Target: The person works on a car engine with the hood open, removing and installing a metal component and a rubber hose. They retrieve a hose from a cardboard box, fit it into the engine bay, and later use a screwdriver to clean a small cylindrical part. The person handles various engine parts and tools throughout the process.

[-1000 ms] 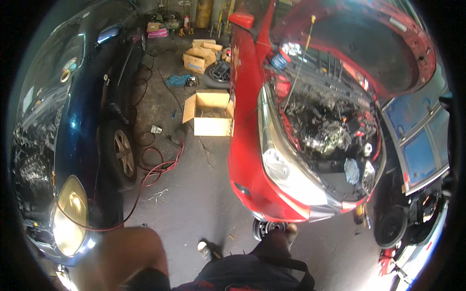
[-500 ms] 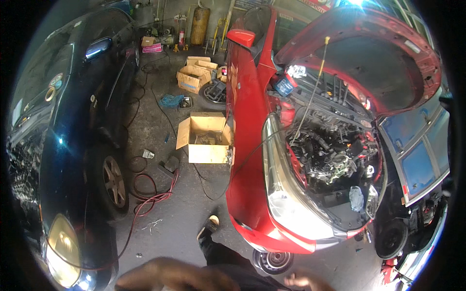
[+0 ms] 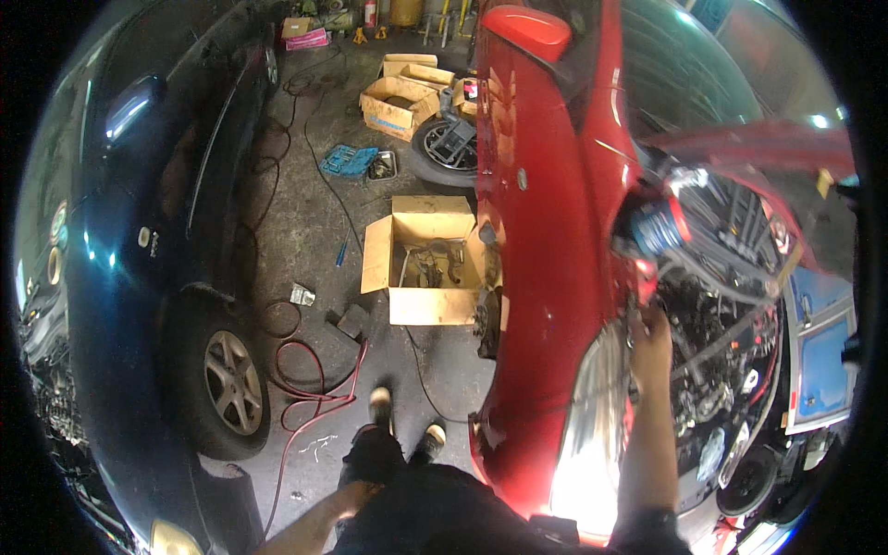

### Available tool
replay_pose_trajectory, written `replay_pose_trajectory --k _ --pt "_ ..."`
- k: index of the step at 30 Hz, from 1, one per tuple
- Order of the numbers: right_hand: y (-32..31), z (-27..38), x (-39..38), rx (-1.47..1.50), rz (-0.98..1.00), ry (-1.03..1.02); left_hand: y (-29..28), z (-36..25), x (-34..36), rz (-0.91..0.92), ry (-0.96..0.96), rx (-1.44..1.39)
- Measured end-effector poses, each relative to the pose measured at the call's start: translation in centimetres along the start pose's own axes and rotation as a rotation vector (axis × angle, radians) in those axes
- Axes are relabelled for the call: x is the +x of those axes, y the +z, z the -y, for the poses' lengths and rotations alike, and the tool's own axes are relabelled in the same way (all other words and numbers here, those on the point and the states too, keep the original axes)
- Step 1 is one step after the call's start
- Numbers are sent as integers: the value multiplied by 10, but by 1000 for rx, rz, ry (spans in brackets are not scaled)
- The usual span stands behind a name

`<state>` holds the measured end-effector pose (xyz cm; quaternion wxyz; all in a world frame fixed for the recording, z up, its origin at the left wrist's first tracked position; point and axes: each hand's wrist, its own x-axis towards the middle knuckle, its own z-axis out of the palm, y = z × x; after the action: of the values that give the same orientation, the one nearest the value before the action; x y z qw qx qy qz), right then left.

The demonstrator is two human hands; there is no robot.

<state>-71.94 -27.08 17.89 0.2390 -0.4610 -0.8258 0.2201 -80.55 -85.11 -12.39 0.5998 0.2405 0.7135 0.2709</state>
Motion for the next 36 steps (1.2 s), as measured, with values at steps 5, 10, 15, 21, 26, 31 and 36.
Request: replay_pose_trajectory --k 5,10,15,21,26,31,36 --pt "39 -13 22 225 -62 124 -113 -77 130 179 -88 254" --pt "141 2 111 -28 -134 324 -291 -104 405 309 351 359" --pt "299 -61 210 -202 16 398 -396 -102 670 -236 11 246" --pt "462 -172 275 -297 226 424 -402 -90 860 154 -163 536" --pt "548 -239 292 -338 338 416 -337 -44 929 192 -274 720" --pt "588 -269 296 -342 366 424 -300 -9 937 69 -286 814" --pt "605 -278 299 -346 367 446 -305 -15 932 59 -95 679"
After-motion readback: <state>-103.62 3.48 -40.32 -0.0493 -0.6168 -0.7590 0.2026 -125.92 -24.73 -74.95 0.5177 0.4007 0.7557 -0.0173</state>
